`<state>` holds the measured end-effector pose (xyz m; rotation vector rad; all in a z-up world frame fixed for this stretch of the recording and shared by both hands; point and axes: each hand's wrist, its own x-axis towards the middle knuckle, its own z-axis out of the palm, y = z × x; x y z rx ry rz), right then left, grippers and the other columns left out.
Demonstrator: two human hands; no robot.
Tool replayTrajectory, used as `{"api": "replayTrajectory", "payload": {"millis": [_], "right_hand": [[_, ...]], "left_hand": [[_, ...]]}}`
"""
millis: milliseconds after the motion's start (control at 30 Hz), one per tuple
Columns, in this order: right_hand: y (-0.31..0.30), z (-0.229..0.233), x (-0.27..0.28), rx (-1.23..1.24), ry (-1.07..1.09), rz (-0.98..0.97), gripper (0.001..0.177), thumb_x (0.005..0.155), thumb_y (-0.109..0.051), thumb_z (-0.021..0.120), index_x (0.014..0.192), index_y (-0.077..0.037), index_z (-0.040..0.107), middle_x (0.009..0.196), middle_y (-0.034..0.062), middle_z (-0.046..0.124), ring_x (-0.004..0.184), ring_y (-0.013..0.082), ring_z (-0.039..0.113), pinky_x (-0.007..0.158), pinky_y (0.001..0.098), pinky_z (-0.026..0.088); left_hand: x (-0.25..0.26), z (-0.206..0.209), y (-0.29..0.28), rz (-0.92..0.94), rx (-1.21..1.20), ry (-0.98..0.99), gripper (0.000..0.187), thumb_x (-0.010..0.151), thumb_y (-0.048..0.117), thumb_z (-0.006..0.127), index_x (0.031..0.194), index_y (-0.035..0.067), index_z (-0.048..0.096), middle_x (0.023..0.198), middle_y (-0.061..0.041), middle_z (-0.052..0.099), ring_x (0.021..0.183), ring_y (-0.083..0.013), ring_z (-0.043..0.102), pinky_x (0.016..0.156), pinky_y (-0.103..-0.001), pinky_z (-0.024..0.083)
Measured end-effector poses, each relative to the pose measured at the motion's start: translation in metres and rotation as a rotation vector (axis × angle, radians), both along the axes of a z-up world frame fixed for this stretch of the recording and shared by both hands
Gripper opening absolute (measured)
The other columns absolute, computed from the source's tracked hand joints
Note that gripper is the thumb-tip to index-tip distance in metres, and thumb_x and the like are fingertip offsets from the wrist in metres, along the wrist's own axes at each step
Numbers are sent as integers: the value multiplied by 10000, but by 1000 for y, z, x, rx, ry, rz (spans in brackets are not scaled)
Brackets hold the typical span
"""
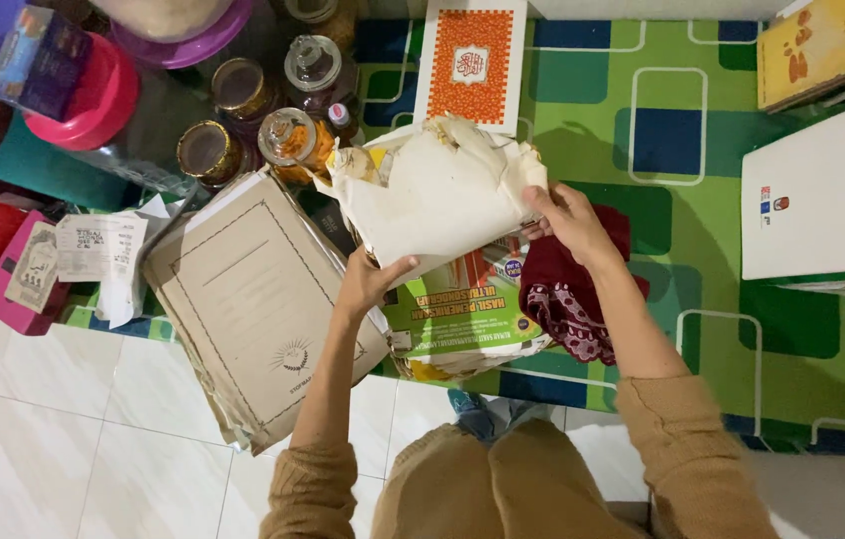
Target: The person wipes a green document and a stack of white papers with a red cloth on a cluttered table, then places the cleaned items into a stack on the right side of the table.
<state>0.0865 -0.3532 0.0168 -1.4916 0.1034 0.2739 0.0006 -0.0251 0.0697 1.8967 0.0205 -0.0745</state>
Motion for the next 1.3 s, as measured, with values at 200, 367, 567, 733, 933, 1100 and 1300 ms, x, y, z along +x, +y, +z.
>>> {"api": "replayTrajectory", "payload": {"millis": [200,367,567,733,933,1100,1300], "right_hand": [[13,40,-7,-107,-94,-67,546,1005,-583,784,1007,-44,694,755,75,603,641,152,671,629,308,668],[24,54,0,-84,-179,-63,458,1037,-513,775,1041,-62,697,816,62,624,698,129,680,656,297,655],[56,87,6,75,-255,40,439,1065,-423,749,1131,1,658,826,117,622,625,188,700,591,339,666],[90,90,25,78,-363,158,311,1090,-312,728,1135,-15,650,832,93,564,594,166,668,531,290,607],[154,121,18,108,-417,320,379,1092,-230,681,1374,19,639,732,102,604,561,158,634,481,272,550],[196,122,10,164,-408,449,454,1102,-179,625,1535,-64,554,925,115,713,706,154,722,587,265,609],[224,91,7,143,-284,512,380,1078,-211,646,1433,-79,624,944,121,728,740,180,745,601,273,615]], "left_hand": [[-3,3,0,35,-47,-59,417,868,278,925,1151,29,746,1065,-208,786,993,-294,719,947,-503,539],[2,-19,29,87,-86,-149,349,838,214,947,1096,51,778,1006,-126,804,951,-171,651,885,-430,556],[-10,12,59,223,-152,-140,346,812,229,964,1087,79,819,972,-109,811,877,-153,683,814,-391,588],[-27,47,86,350,-260,-150,409,829,219,930,1166,46,776,1009,-108,788,907,-210,722,857,-436,605],[-52,63,132,557,-381,-181,391,827,200,919,1157,68,754,960,-125,782,814,-243,778,743,-453,664],[-70,84,168,894,-502,-253,737,801,349,987,1296,6,562,1099,-183,716,924,-315,771,831,-481,668],[-76,88,224,988,-610,-488,611,877,357,951,1281,56,608,1176,-164,737,1084,-257,775,1027,-427,649]]}}
